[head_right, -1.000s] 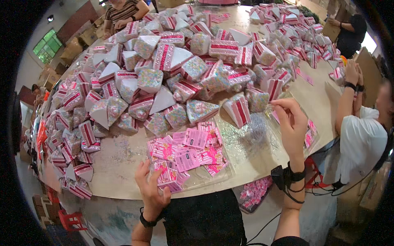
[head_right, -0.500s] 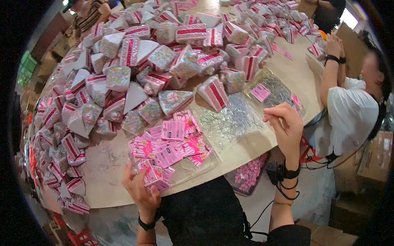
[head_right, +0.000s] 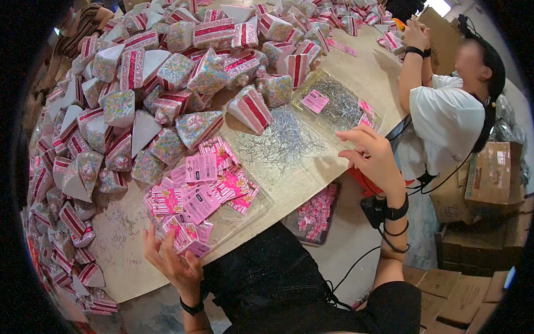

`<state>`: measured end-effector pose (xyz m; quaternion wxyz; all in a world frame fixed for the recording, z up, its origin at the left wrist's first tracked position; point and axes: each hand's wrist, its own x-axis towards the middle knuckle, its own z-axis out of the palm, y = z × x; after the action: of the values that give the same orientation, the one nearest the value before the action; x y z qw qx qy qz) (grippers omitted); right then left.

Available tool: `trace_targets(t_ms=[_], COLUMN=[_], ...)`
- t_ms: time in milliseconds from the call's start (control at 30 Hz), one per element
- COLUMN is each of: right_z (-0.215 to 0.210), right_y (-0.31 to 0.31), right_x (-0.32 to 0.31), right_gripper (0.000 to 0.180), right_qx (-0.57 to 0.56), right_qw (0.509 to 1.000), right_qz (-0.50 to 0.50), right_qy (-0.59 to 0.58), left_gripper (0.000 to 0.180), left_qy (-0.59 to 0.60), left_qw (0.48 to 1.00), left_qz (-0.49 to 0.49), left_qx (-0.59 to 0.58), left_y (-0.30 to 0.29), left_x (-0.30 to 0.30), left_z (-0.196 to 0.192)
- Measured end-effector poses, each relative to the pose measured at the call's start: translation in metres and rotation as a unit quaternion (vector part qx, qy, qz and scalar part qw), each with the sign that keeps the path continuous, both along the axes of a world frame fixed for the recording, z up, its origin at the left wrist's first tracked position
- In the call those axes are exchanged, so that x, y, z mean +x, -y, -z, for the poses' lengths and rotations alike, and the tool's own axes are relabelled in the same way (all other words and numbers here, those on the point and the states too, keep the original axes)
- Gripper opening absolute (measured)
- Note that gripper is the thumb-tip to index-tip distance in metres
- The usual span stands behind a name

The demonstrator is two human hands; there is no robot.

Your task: Packaging triangular items into small pink sleeves or packets.

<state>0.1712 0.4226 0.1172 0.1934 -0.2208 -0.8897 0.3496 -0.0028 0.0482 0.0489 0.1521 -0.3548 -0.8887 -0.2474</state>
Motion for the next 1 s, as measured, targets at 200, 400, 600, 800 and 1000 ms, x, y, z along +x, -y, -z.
trace_targets(t_ms=[200,400,600,800,1000], right_z=[-0.003,0.005,0.025,0.035,0.032], right_y=[-0.010,0.013,0.017,0.013,0.017], right_x=[-0.006,0.012,0.006,0.004,0.000], right_gripper=[0.024,0.018,0.017,0.010,0.010], right_qx=[-0.002,0.157,0.213,0.290,0.291], right_qw=[1.000,0.981,0.971,0.942,0.936], right_qz=[0.022,-0.053,0.038,0.074,0.074], right_qy=[-0.010,0.105,0.104,0.148,0.182], left_gripper=[0.042,0.041,0.041,0.041,0.042], left_qy=[-0.001,-0.001,-0.008,-0.007,-0.010], left_qw=[1.000,1.000,1.000,1.000,1.000], left_qz=[0.006,0.003,0.002,0.001,-0.006], left_qx=[0.007,-0.002,0.006,0.010,0.010], left_y=[-0.002,-0.005,0.001,-0.003,-0.002], left_x=[-0.001,0.004,-0.002,0.000,-0.001], left_z=[0.000,0.004,0.004,0.000,0.002])
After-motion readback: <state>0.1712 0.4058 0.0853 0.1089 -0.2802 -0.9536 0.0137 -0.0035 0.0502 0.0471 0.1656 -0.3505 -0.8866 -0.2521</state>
